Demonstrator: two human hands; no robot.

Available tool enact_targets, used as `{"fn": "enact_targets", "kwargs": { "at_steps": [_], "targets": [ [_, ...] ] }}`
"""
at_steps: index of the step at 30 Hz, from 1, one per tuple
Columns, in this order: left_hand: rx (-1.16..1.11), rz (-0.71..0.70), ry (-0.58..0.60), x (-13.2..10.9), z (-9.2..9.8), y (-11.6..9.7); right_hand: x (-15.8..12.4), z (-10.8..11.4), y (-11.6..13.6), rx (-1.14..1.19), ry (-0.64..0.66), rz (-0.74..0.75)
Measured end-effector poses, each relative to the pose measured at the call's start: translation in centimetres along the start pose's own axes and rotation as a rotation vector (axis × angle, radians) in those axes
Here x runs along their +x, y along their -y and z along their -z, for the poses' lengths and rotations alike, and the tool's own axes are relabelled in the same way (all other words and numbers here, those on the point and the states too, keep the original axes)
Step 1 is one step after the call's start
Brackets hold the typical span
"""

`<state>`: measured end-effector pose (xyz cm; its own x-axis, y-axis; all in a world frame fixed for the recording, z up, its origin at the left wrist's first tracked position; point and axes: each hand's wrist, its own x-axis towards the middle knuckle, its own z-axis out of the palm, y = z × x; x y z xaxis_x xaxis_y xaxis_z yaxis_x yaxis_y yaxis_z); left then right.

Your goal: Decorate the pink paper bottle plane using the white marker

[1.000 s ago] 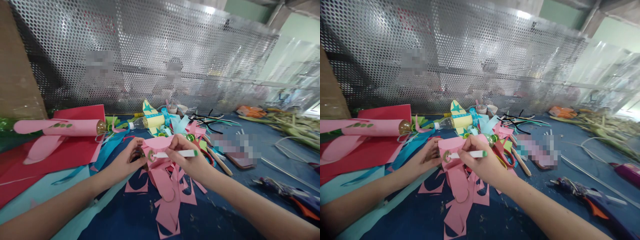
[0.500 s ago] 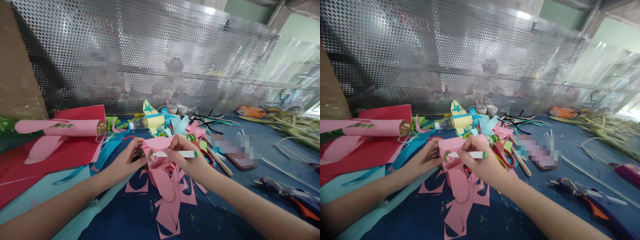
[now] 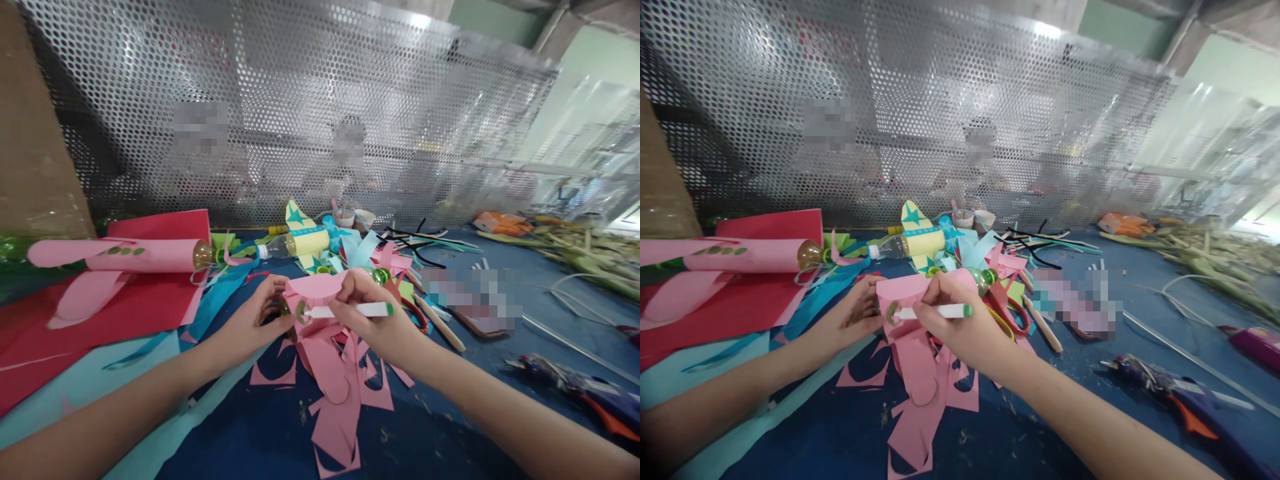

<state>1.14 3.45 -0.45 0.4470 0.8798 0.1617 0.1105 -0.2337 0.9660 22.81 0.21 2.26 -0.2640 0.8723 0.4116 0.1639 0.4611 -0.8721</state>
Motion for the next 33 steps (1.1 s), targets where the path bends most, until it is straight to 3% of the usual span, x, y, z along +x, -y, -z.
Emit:
{"fn": "enact_targets", "kwargs": {
  "at_steps": [33],
  "targets": [
    [-0.023, 0.019, 0.018, -0.07, 0.12, 0.13, 0.18, 0.18, 0.58, -0.069, 0.023, 0.015]
  ]
}}
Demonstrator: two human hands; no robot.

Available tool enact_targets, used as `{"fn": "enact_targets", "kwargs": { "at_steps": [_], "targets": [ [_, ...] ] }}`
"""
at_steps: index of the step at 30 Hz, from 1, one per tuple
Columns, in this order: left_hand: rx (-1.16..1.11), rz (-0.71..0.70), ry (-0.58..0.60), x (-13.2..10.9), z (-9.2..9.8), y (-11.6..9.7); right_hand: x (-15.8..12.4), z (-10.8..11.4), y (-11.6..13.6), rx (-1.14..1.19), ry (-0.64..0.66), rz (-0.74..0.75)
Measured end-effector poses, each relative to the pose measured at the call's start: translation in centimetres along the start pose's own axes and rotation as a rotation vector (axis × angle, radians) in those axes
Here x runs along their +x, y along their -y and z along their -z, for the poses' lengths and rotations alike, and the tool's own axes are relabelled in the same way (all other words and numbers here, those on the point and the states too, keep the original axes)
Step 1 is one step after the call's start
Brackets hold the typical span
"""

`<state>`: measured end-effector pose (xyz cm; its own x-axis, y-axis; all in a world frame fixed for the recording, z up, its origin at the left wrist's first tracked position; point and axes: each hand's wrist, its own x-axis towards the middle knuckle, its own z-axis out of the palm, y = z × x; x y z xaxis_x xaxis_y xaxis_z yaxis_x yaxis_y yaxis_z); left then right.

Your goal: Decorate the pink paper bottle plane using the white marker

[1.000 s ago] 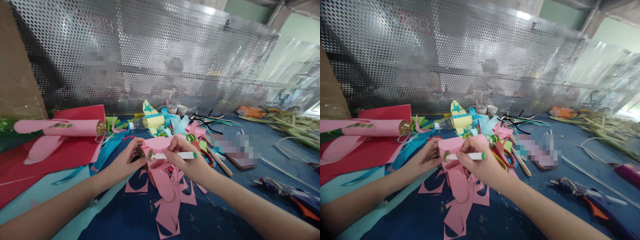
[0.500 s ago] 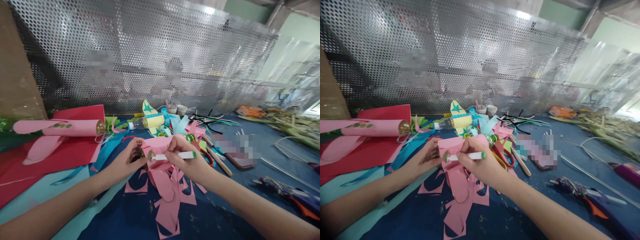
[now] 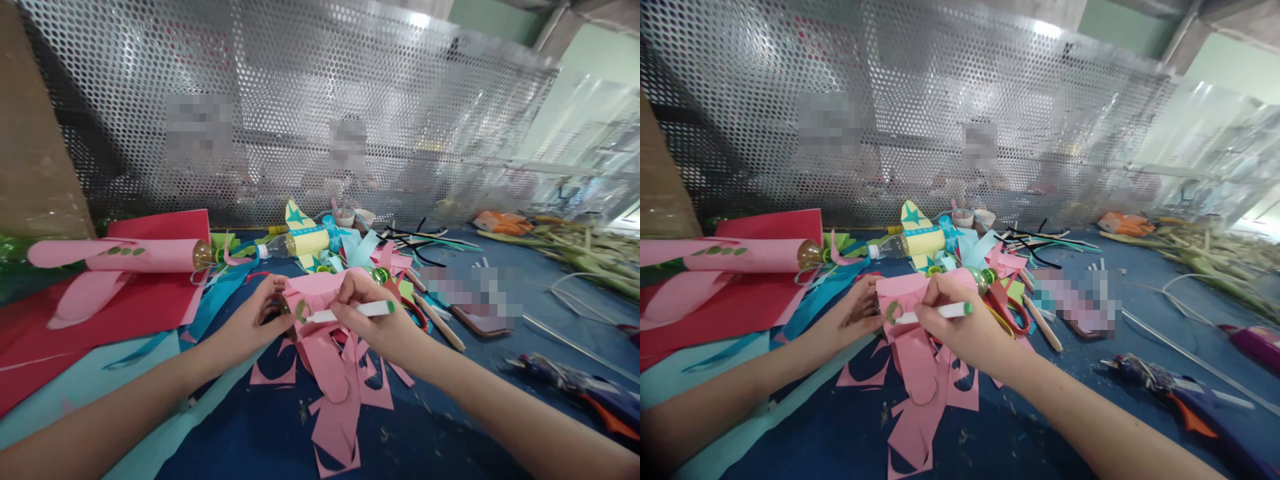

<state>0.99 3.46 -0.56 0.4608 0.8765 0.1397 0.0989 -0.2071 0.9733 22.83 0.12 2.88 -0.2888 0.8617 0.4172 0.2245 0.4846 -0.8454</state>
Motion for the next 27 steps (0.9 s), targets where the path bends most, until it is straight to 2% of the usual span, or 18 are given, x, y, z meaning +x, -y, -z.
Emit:
{"fn": "enact_targets", "kwargs": {
  "at_steps": [27],
  "targets": [
    [0.001, -0.01, -0.011, 0.03, -0.04, -0.02, 0.07, 0.1, -0.7, 0.022, -0.04, -0.023]
  ]
}}
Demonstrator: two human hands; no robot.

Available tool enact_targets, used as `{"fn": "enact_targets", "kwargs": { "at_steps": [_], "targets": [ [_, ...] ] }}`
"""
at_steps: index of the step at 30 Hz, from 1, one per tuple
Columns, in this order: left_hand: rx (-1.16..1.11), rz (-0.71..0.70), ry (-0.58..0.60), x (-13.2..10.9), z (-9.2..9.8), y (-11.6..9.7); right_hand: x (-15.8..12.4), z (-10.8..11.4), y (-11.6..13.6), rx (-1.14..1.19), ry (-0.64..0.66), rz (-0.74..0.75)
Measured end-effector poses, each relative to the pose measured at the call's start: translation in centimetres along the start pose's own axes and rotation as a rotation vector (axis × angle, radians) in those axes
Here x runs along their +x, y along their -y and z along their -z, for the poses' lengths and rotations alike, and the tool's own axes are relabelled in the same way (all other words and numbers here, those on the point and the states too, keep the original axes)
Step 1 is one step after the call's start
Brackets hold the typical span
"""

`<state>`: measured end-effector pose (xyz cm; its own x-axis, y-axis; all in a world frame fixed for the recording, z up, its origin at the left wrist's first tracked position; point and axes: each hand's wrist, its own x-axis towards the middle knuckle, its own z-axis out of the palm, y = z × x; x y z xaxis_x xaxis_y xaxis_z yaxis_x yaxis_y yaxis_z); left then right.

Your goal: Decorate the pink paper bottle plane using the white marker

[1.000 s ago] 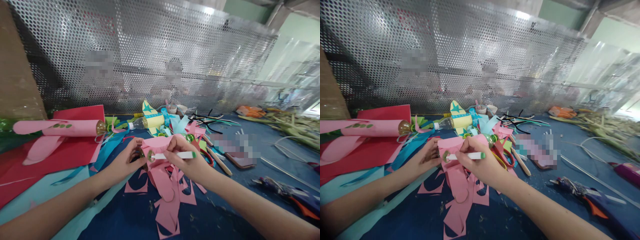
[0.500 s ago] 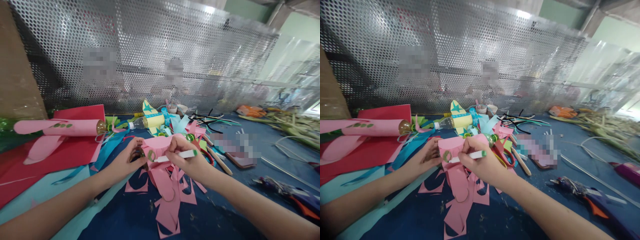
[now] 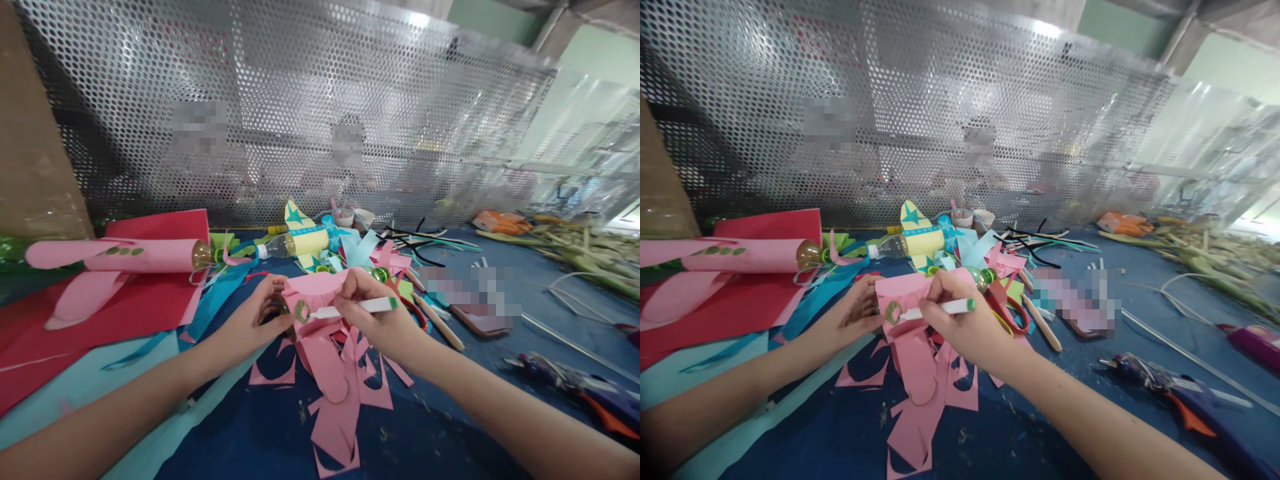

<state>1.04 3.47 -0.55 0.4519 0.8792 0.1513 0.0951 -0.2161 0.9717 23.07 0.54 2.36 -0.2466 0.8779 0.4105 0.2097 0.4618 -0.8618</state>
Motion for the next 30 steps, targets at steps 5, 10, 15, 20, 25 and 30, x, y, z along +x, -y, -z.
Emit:
{"fn": "enact_targets", "kwargs": {
  "at_steps": [5, 10, 15, 20, 25, 30],
  "targets": [
    [0.0, 0.003, 0.002, 0.04, 0.03, 0.12, 0.02, -0.03, 0.18, -0.001, -0.033, -0.031],
    [0.006, -0.005, -0.01, 0.06, -0.02, 0.1, 0.01, -0.01, 0.27, -0.004, 0.003, 0.015],
    [-0.002, 0.006, 0.0, -0.02, -0.01, -0.09, -0.03, 0.0, 0.23, 0.004, -0.022, -0.012],
    [-0.001, 0.014, -0.022, -0.01, -0.02, -0.04, 0.01, -0.02, 0.24, -0.003, -0.026, -0.015],
    [-0.003, 0.018, -0.014, 0.01, -0.05, -0.06, 0.1, 0.01, 0.3, -0.006, -0.008, 0.022],
    [0.0, 0.008, -0.013, 0.02, -0.04, 0.0, 0.07, 0.05, 0.25, 0.018, -0.043, -0.014]
  ]
}}
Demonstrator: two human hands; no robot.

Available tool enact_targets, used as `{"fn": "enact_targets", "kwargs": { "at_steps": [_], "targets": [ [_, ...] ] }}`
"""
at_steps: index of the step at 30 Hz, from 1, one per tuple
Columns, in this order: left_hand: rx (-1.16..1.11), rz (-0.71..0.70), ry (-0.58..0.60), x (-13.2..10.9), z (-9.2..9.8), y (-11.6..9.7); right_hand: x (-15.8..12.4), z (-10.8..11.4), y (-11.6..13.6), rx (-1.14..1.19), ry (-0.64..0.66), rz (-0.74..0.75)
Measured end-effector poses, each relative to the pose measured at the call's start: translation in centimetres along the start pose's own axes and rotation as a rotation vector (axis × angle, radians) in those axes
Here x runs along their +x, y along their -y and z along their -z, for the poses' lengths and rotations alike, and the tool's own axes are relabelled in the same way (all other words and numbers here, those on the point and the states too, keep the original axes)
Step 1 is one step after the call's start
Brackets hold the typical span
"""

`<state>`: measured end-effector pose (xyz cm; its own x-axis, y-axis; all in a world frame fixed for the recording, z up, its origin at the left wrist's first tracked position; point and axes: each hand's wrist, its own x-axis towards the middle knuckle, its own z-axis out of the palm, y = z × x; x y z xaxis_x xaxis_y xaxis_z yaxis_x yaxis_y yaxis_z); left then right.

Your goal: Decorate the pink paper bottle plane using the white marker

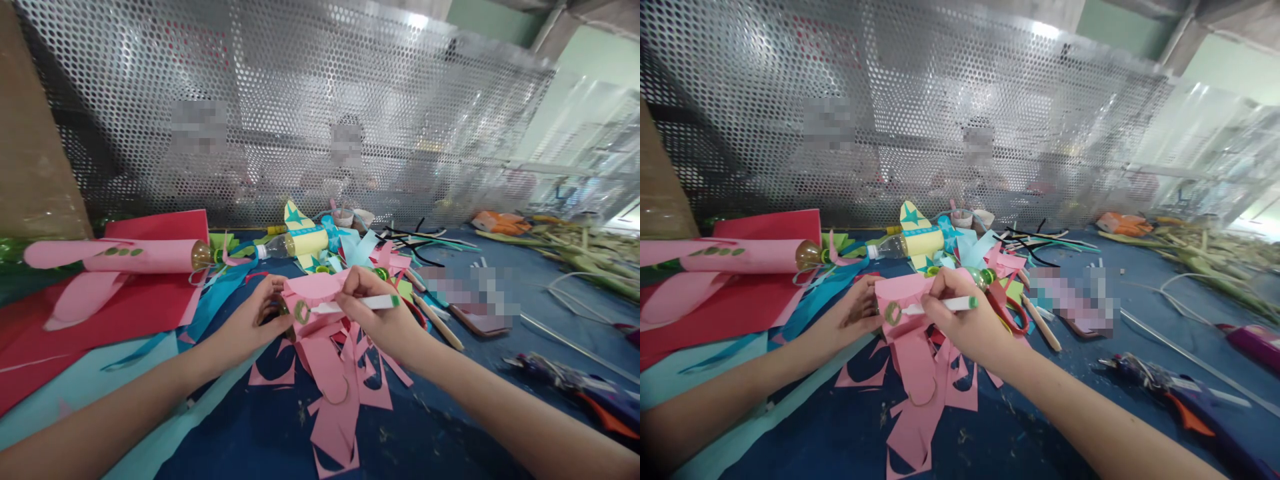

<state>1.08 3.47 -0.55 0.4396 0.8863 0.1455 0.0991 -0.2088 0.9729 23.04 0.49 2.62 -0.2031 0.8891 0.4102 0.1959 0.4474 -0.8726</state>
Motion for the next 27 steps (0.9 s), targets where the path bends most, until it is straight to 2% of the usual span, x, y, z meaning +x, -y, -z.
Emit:
{"fn": "enact_targets", "kwargs": {
  "at_steps": [27],
  "targets": [
    [-0.002, -0.002, 0.009, 0.0, 0.03, -0.04, 0.08, 0.07, -0.15, -0.006, -0.006, -0.003]
  ]
}}
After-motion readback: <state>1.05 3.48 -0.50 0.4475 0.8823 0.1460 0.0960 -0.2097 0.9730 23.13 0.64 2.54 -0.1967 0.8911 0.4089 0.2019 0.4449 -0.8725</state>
